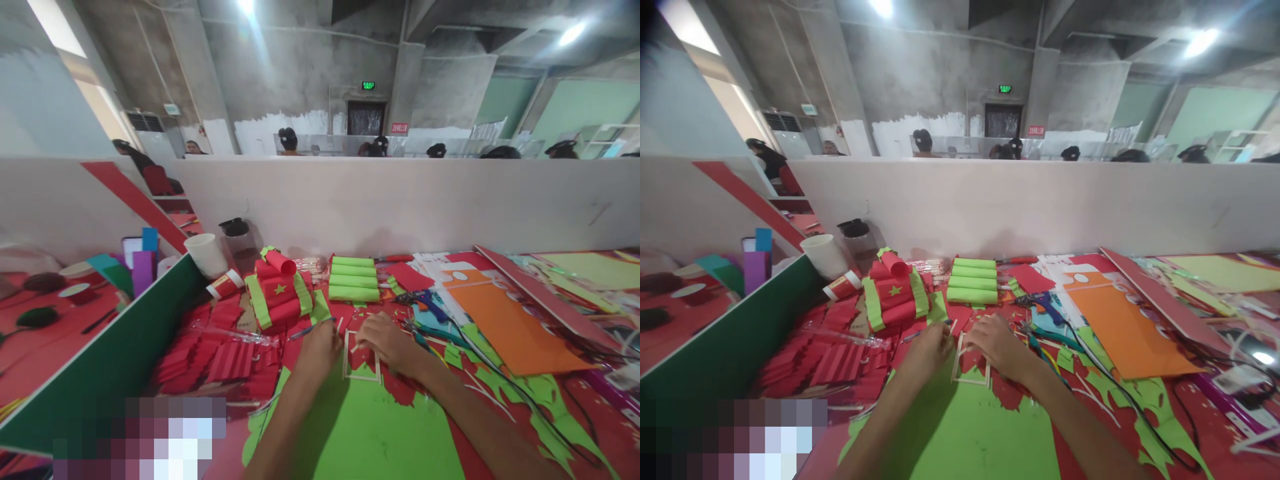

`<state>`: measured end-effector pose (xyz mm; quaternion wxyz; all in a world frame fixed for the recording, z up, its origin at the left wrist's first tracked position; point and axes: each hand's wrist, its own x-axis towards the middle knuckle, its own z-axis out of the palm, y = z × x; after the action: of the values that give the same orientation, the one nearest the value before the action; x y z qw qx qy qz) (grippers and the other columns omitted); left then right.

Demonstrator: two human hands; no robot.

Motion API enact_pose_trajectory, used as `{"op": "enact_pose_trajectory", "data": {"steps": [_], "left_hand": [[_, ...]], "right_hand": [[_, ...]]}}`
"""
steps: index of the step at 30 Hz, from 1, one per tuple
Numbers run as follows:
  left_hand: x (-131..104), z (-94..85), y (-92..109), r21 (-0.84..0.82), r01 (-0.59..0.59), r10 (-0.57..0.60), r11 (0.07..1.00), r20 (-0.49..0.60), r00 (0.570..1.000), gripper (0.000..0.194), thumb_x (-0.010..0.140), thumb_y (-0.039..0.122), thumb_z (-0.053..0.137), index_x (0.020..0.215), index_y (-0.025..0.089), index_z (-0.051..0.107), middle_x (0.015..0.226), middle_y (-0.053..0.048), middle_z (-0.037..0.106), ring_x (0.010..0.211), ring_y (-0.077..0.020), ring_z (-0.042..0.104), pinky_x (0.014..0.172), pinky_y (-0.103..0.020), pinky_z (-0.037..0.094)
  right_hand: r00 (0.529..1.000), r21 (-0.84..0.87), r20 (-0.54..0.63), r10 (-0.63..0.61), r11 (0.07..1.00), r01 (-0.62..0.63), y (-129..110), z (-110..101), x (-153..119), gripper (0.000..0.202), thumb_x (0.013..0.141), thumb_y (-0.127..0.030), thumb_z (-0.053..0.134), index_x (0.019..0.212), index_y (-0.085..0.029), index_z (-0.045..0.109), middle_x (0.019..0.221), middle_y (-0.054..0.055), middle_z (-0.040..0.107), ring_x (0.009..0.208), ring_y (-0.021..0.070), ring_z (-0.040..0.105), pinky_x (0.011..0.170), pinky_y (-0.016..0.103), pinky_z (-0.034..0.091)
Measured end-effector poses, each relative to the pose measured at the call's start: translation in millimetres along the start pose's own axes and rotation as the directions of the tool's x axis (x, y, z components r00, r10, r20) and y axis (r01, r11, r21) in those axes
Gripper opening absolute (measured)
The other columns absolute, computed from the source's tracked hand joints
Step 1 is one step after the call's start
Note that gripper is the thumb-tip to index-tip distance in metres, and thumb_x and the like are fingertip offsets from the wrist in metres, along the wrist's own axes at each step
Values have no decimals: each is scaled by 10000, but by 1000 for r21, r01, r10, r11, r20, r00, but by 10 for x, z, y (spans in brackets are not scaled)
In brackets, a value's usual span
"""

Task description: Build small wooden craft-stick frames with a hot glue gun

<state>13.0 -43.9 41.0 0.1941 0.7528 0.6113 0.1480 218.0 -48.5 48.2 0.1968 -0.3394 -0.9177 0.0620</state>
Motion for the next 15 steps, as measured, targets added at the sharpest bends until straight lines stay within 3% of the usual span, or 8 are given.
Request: {"op": "enact_pose_trajectory", "data": {"steps": [3, 7, 10, 15], "left_hand": [[-3, -82, 32, -254, -41, 51, 966, 31, 998, 98, 904, 179, 476, 869, 187, 567, 871, -58, 670, 807, -186, 620, 689, -254, 420], [-18, -125, 124, -538, -172, 245, 825, 67, 967, 116, 906, 252, 493, 854, 180, 568, 829, -22, 631, 767, -164, 575, 683, -245, 424], [-42, -138, 194, -633, -166, 312, 756, 126, 942, 163, 898, 313, 522, 870, 165, 585, 777, 0, 603, 698, -142, 533, 640, -234, 400], [-64, -168, 240, -660, -106, 302, 743, 189, 934, 192, 858, 333, 587, 841, 147, 632, 726, 6, 593, 652, -125, 497, 614, -229, 372]], "right_hand": [[990, 239, -53, 127, 965, -111, 10, -57, -30, 185, 992, -247, 485, 876, -210, 624, 882, 20, 679, 859, 180, 585, 843, 331, 381], [923, 529, -77, 377, 800, -283, 39, -36, -50, 130, 866, -301, 665, 838, -217, 570, 834, -5, 684, 782, 175, 632, 721, 285, 444], [870, 642, -77, 487, 692, -331, 49, 6, -52, 279, 765, -306, 756, 855, -230, 503, 794, -25, 678, 752, 184, 650, 696, 287, 465], [857, 758, -34, 514, 572, -312, 47, 42, -43, 390, 728, -295, 781, 961, -245, 473, 777, -38, 676, 706, 176, 660, 674, 289, 484]]}}
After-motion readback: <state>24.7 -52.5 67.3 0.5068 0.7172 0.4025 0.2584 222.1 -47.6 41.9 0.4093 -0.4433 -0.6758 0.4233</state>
